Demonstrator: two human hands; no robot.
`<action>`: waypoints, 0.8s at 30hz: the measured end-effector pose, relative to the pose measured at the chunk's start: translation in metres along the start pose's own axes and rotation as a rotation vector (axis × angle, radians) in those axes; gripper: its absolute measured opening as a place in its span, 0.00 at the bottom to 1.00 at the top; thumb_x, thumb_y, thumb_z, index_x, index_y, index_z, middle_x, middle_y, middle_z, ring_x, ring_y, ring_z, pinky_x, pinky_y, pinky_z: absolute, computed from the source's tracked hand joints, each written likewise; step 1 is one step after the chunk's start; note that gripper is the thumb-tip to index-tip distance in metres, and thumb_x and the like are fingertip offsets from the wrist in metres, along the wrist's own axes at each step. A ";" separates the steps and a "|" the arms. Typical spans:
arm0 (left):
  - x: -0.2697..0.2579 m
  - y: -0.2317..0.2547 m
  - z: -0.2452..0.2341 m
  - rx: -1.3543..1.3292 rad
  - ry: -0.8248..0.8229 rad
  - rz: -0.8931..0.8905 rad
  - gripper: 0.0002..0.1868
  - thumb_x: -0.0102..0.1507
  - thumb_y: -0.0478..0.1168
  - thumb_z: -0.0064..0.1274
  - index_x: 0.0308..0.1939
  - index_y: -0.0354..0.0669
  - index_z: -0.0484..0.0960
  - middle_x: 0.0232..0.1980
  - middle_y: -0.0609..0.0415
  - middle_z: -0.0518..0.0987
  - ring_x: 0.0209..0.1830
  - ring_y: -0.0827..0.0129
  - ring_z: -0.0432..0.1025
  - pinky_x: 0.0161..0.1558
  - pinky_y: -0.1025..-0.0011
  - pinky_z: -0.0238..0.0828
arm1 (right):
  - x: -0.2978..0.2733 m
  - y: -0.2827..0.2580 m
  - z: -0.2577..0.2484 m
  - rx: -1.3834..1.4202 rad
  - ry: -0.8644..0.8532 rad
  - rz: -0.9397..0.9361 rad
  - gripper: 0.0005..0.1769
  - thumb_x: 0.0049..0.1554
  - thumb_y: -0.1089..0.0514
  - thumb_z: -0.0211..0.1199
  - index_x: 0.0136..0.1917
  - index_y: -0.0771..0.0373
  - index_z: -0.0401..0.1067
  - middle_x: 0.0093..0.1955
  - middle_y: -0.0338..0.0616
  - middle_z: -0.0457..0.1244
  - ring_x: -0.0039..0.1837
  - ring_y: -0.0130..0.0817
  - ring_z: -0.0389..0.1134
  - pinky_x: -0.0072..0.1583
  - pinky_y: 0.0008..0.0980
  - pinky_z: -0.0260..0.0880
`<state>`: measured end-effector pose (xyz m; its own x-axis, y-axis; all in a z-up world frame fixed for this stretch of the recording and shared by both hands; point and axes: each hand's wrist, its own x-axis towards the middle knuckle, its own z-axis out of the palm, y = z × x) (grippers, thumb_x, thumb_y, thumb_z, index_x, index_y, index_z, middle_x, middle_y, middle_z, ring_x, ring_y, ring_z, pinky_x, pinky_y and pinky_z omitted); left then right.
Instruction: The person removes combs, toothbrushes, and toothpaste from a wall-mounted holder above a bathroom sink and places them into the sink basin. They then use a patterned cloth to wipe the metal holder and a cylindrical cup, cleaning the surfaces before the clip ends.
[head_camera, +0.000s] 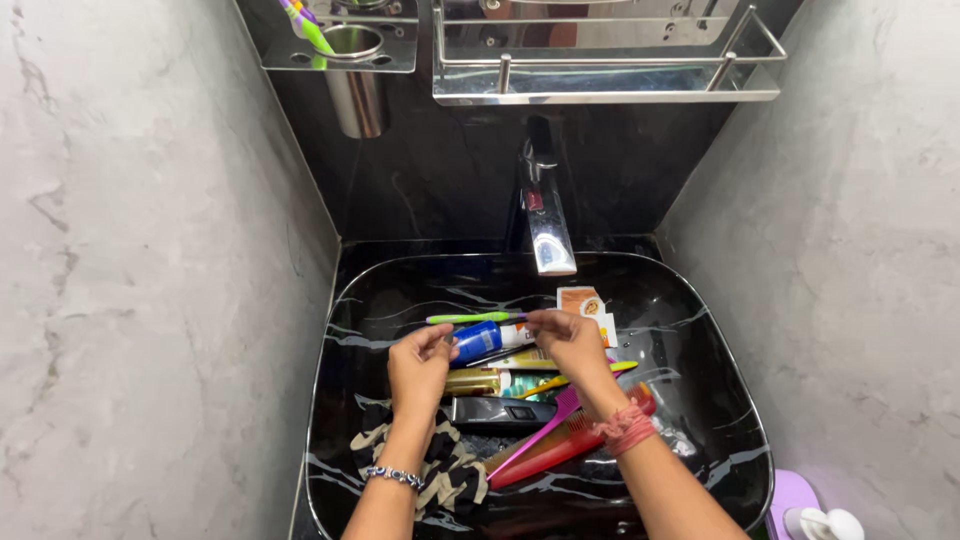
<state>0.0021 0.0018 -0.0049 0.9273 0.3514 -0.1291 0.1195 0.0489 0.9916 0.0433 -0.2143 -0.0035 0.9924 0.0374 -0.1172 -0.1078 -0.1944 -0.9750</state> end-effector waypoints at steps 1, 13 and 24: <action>0.000 0.001 0.000 0.000 0.008 0.011 0.14 0.63 0.30 0.54 0.52 0.32 0.85 0.43 0.47 0.87 0.38 0.72 0.81 0.44 0.76 0.77 | 0.000 0.001 0.002 0.011 -0.017 -0.008 0.19 0.54 0.73 0.58 0.59 0.69 0.77 0.54 0.48 0.73 0.58 0.33 0.73 0.61 0.29 0.72; -0.012 0.034 -0.010 0.032 0.152 0.096 0.13 0.63 0.30 0.53 0.51 0.37 0.85 0.40 0.51 0.86 0.38 0.73 0.81 0.41 0.75 0.78 | -0.014 -0.014 0.036 0.006 -0.143 -0.008 0.15 0.56 0.67 0.63 0.57 0.69 0.79 0.51 0.46 0.74 0.52 0.29 0.74 0.55 0.27 0.75; 0.005 0.073 -0.019 -0.079 0.164 0.249 0.14 0.63 0.29 0.52 0.53 0.35 0.83 0.44 0.51 0.84 0.39 0.73 0.80 0.42 0.76 0.81 | -0.010 -0.077 0.070 0.144 -0.326 -0.235 0.15 0.57 0.66 0.63 0.58 0.70 0.77 0.54 0.46 0.73 0.58 0.29 0.74 0.61 0.27 0.74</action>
<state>0.0091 0.0252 0.0671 0.8543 0.5075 0.1122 -0.1378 0.0129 0.9904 0.0375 -0.1311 0.0599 0.9227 0.3770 0.0806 0.0892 -0.0053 -0.9960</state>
